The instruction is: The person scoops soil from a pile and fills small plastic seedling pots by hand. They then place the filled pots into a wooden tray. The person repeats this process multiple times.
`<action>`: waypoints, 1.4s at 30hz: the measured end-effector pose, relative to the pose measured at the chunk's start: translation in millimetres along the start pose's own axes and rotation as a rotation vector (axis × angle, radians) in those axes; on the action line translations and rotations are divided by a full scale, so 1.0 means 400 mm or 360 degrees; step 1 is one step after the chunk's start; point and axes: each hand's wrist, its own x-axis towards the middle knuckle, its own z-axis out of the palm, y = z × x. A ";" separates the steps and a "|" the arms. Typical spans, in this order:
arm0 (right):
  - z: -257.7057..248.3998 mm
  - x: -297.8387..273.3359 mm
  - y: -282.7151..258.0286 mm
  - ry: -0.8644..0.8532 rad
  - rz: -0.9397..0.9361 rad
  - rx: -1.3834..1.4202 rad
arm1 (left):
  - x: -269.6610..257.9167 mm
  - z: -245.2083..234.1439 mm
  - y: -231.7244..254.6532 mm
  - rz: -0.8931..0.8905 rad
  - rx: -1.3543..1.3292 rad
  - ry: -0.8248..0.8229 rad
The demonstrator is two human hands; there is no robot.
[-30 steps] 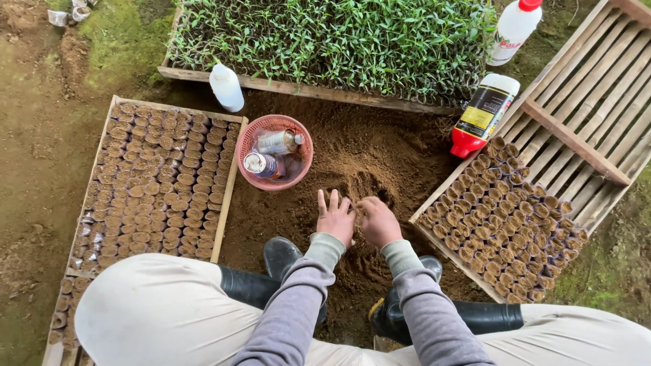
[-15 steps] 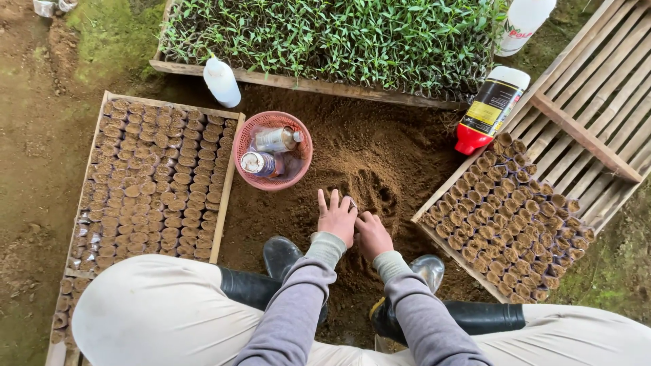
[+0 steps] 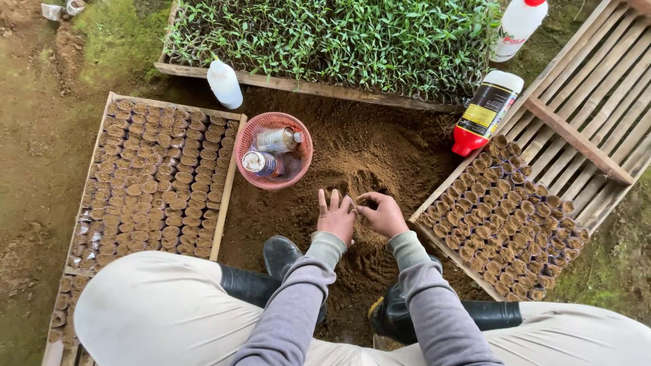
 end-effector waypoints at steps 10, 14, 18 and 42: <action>-0.009 -0.015 -0.062 -0.0120 -0.0066 -0.0137 | -0.010 0.001 0.004 -0.0001 -0.0004 0.0030; -0.006 -0.001 0.001 -0.0177 -0.0249 -0.0431 | 0.016 0.040 0.004 0.0007 -0.0004 0.0054; 0.035 0.006 0.054 -0.0408 -0.0280 -0.1042 | 0.048 0.081 0.011 -0.0021 0.0071 0.0053; 0.159 -0.001 0.255 -0.0102 -0.0454 -0.1248 | 0.017 0.005 0.000 0.0009 -0.0055 -0.0101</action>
